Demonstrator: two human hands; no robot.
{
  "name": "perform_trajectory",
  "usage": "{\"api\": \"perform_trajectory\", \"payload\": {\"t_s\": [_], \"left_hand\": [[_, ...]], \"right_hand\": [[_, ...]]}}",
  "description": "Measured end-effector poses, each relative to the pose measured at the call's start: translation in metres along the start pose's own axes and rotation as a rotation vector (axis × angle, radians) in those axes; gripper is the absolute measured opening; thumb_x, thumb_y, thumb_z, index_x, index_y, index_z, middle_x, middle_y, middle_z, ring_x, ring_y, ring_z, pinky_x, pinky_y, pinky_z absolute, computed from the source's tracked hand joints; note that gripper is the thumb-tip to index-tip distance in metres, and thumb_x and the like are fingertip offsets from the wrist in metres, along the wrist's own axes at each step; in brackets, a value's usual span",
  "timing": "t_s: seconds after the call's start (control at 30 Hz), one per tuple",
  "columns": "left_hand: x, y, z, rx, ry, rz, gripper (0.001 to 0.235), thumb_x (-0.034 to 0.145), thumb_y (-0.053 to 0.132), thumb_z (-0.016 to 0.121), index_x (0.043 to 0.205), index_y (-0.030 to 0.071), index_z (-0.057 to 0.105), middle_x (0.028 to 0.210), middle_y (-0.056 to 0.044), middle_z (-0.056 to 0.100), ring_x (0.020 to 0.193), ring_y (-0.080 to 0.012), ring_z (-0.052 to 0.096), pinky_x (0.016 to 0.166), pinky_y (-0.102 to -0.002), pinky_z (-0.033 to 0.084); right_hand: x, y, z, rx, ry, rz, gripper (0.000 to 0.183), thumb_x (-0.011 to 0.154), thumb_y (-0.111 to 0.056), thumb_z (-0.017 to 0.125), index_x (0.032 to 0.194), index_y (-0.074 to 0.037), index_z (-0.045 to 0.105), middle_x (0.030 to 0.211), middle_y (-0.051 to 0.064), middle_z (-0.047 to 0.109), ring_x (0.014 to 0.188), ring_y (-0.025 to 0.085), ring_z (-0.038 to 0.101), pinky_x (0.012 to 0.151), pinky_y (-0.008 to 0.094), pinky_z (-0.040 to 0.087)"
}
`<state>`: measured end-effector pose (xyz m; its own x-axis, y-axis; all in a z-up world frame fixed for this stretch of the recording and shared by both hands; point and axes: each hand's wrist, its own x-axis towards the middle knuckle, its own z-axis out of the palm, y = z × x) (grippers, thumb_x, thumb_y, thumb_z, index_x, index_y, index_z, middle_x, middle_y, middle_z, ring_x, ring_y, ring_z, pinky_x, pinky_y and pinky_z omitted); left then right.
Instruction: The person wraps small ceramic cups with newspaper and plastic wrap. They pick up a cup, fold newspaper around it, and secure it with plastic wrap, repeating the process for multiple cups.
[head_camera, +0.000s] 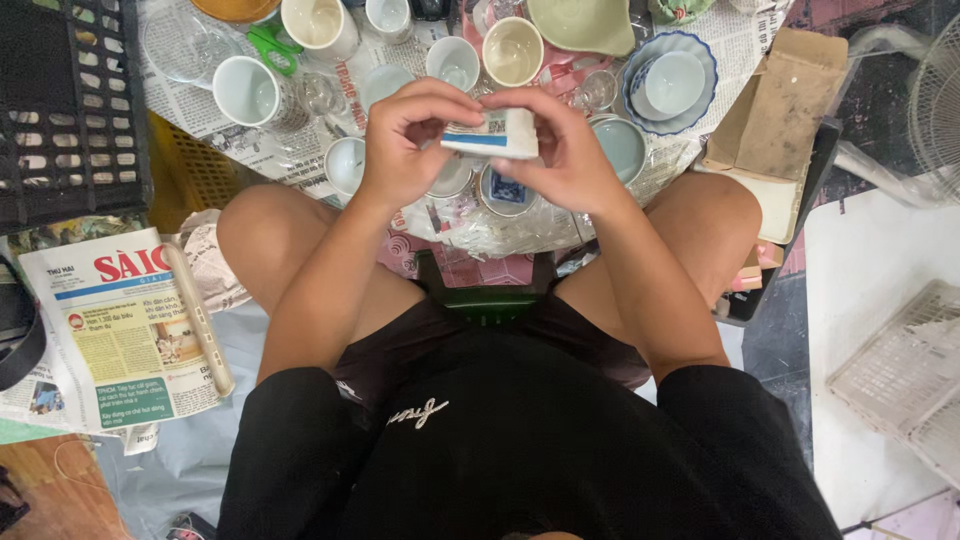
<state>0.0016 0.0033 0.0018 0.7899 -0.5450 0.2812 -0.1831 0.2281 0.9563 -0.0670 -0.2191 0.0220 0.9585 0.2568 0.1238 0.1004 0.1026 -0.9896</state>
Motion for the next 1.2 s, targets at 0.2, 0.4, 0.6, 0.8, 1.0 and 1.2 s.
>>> {"api": "perform_trajectory", "payload": {"t_s": [0.2,0.4,0.6,0.8,1.0,1.2], "left_hand": [[0.003,0.014,0.000,0.361,-0.011,0.198,0.041,0.080,-0.023,0.059,0.102,0.005,0.081,0.115,-0.011,0.072,0.105,-0.0213,0.072,0.092,-0.032,0.059],[0.009,0.027,0.001,0.187,-0.004,0.024,0.039,0.082,-0.016,0.057,0.108,0.006,0.075,0.116,-0.010,0.074,0.105,-0.0161,0.072,0.088,-0.026,0.057],[0.004,0.019,0.006,0.151,0.025,-0.069,0.025,0.099,-0.004,0.066,0.122,0.000,0.072,0.111,-0.010,0.075,0.095,-0.0089,0.070,0.084,-0.025,0.058],[0.000,0.001,0.008,0.232,0.142,-0.064,0.014,0.101,0.002,0.075,0.115,0.000,0.076,0.096,-0.007,0.078,0.084,-0.0081,0.073,0.074,-0.022,0.058],[0.001,0.005,0.011,0.261,0.133,-0.034,0.015,0.100,0.004,0.076,0.113,-0.002,0.075,0.092,-0.008,0.077,0.079,-0.0076,0.070,0.069,-0.023,0.056],[0.000,0.004,0.014,0.340,0.060,-0.067,0.017,0.095,0.009,0.080,0.106,-0.003,0.076,0.086,-0.008,0.077,0.070,-0.0065,0.067,0.062,-0.023,0.053]], "right_hand": [[-0.002,0.013,0.000,0.017,0.092,0.106,0.031,0.109,-0.008,0.062,0.139,-0.001,0.062,0.130,0.007,0.070,0.117,0.010,0.066,0.099,0.028,0.055],[-0.002,0.019,0.004,0.031,0.183,0.080,0.028,0.103,-0.002,0.071,0.131,0.001,0.066,0.116,0.005,0.073,0.103,0.007,0.068,0.088,0.023,0.058],[-0.002,0.018,0.005,-0.138,0.279,0.047,0.022,0.101,0.001,0.074,0.123,-0.001,0.072,0.103,0.003,0.075,0.085,0.002,0.064,0.069,0.019,0.050],[0.000,0.016,0.010,-0.327,0.296,-0.040,0.019,0.103,0.000,0.076,0.121,-0.003,0.073,0.101,0.005,0.075,0.085,0.005,0.066,0.070,0.022,0.053],[0.003,0.005,0.016,-0.475,0.310,-0.088,0.014,0.109,-0.002,0.062,0.122,-0.004,0.067,0.103,0.008,0.075,0.081,0.010,0.073,0.067,0.026,0.058],[0.003,0.005,0.017,-0.523,0.337,0.009,0.010,0.111,-0.004,0.056,0.116,-0.004,0.065,0.084,0.006,0.071,0.064,0.012,0.069,0.059,0.028,0.052]]}}
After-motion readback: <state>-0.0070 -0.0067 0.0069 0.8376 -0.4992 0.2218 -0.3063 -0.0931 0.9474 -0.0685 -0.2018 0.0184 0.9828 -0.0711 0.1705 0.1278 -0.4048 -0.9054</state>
